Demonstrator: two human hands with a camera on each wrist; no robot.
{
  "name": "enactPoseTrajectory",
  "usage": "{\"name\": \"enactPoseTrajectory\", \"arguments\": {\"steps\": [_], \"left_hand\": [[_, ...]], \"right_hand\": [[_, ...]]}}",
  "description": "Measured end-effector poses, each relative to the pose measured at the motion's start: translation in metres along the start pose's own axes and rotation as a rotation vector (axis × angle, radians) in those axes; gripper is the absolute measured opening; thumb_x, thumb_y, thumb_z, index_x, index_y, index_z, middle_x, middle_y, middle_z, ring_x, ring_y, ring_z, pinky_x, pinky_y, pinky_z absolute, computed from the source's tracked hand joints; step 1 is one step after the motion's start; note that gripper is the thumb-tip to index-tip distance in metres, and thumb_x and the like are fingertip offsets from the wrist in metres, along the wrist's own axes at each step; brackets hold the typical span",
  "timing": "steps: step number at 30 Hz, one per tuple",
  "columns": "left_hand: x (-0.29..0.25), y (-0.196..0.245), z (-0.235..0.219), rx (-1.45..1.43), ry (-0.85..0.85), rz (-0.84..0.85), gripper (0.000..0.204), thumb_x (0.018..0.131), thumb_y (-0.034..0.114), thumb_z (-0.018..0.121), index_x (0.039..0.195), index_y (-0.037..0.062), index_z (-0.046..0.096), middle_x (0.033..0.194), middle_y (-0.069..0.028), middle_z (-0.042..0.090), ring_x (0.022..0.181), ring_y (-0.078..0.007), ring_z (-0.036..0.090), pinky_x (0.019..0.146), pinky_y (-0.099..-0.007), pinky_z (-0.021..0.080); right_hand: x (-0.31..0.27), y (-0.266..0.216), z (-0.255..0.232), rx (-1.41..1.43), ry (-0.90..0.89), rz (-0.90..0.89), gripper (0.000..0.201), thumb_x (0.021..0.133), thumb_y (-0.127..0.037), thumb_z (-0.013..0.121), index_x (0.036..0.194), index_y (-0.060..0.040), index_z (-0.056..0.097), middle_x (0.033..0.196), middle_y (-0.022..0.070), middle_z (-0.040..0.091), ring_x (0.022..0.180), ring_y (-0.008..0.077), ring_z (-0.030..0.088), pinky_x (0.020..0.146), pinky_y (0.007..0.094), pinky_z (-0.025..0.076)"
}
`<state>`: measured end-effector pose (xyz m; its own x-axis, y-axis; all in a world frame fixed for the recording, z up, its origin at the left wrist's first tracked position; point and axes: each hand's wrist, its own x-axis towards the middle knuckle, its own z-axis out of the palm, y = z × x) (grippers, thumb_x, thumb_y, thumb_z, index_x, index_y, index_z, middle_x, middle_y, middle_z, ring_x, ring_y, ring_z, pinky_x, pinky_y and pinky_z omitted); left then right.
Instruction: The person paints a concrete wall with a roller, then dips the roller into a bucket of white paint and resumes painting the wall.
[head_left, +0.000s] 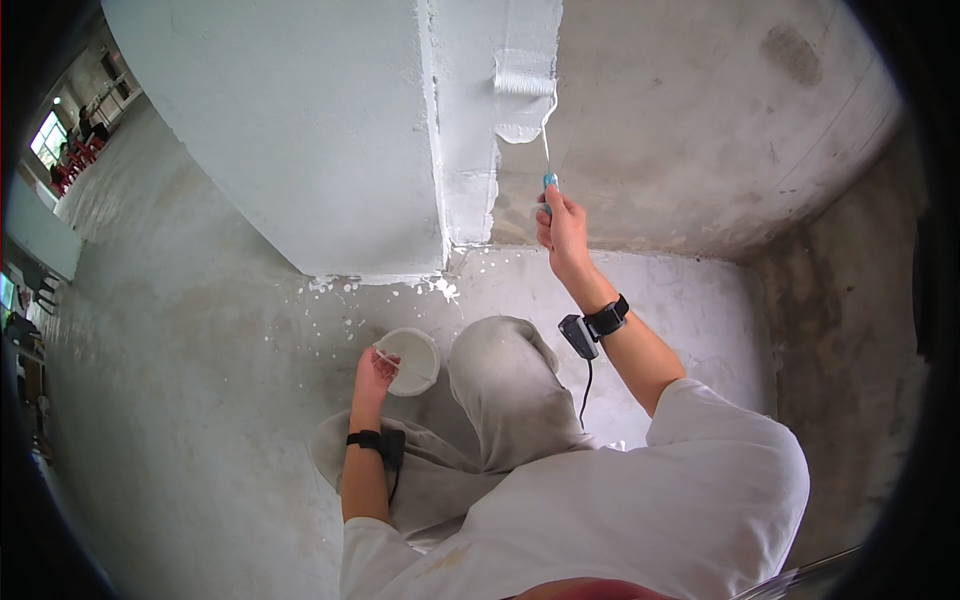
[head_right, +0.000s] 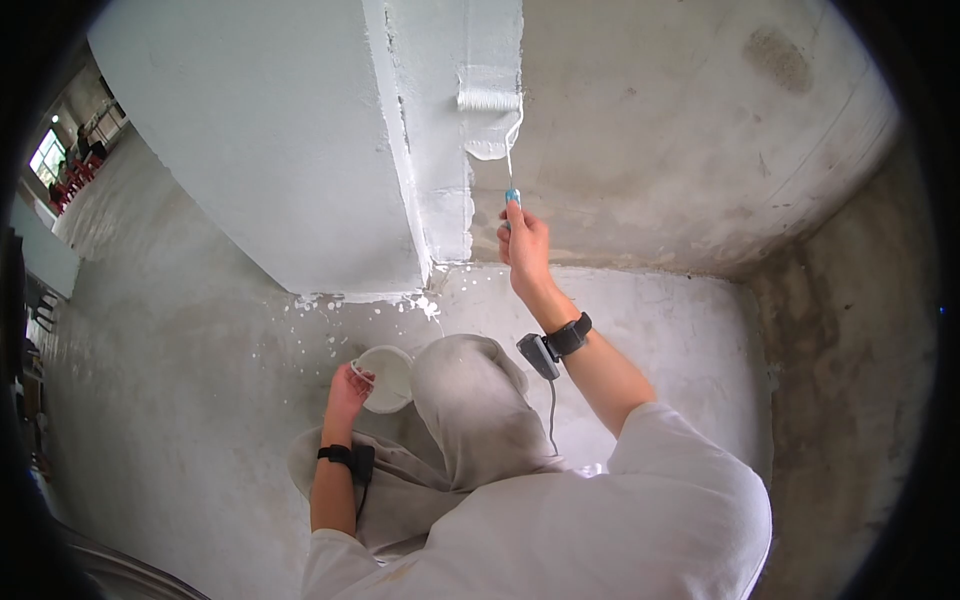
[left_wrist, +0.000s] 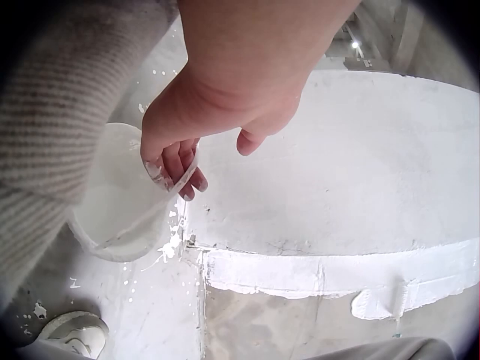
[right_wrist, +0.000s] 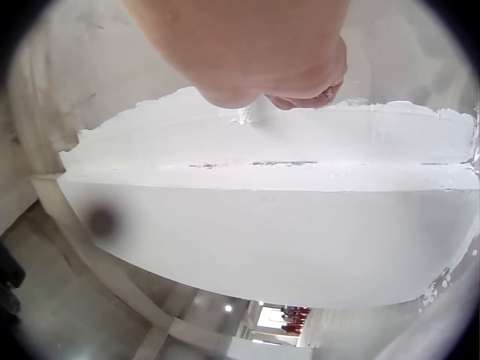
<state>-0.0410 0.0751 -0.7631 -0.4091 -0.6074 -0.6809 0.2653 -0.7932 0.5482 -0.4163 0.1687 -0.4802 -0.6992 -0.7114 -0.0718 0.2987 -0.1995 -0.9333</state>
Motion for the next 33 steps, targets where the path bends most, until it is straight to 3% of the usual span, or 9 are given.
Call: {"name": "enactPoseTrajectory", "arguments": {"steps": [7, 18, 23, 31, 33], "left_hand": [[-0.004, 0.003, 0.01, -0.003, 0.003, -0.012, 0.029, 0.089, 0.037, 0.055, 0.097, 0.0089, 0.052, 0.088, -0.0115, 0.066, 0.088, -0.0258, 0.065, 0.075, -0.0354, 0.05], [-0.003, 0.005, 0.01, 0.012, 0.033, -0.006, 0.03, 0.086, 0.037, 0.057, 0.093, 0.0078, 0.057, 0.087, -0.0091, 0.065, 0.086, -0.0252, 0.064, 0.074, -0.0352, 0.05], [-0.002, 0.006, 0.013, 0.008, 0.03, -0.01, 0.03, 0.086, 0.037, 0.057, 0.093, 0.0076, 0.058, 0.086, -0.0095, 0.065, 0.085, -0.0249, 0.065, 0.073, -0.0348, 0.05], [-0.004, 0.006, 0.013, 0.001, 0.006, -0.021, 0.027, 0.09, 0.036, 0.054, 0.096, 0.0096, 0.053, 0.086, -0.0116, 0.066, 0.086, -0.0255, 0.065, 0.072, -0.0349, 0.051], [-0.003, 0.005, 0.013, 0.018, 0.038, -0.015, 0.03, 0.087, 0.037, 0.056, 0.092, 0.0072, 0.058, 0.086, -0.0091, 0.065, 0.084, -0.0247, 0.064, 0.072, -0.0344, 0.05]], "right_hand": [[0.011, 0.035, -0.023, -0.032, 0.025, 0.12, 0.029, 0.097, -0.034, 0.054, 0.089, -0.0063, 0.05, 0.059, -0.0055, 0.038, 0.042, 0.0029, 0.026, 0.037, 0.0214, 0.019], [-0.004, 0.057, -0.042, -0.034, 0.039, 0.119, 0.029, 0.098, -0.034, 0.053, 0.085, -0.0074, 0.049, 0.059, -0.0059, 0.038, 0.043, 0.0023, 0.026, 0.038, 0.0209, 0.018], [-0.003, 0.071, -0.049, -0.027, 0.031, 0.244, 0.03, 0.098, -0.036, 0.053, 0.085, -0.0084, 0.049, 0.06, -0.0055, 0.038, 0.043, 0.0026, 0.026, 0.038, 0.0211, 0.018], [0.011, 0.066, -0.041, 0.013, 0.024, 0.216, 0.03, 0.097, -0.035, 0.054, 0.086, -0.0078, 0.048, 0.059, -0.0051, 0.038, 0.043, 0.003, 0.026, 0.038, 0.0214, 0.019], [0.01, 0.063, -0.037, 0.008, 0.034, 0.211, 0.031, 0.097, -0.035, 0.054, 0.085, -0.0076, 0.048, 0.059, -0.0051, 0.038, 0.043, 0.003, 0.027, 0.038, 0.0213, 0.019]]}}
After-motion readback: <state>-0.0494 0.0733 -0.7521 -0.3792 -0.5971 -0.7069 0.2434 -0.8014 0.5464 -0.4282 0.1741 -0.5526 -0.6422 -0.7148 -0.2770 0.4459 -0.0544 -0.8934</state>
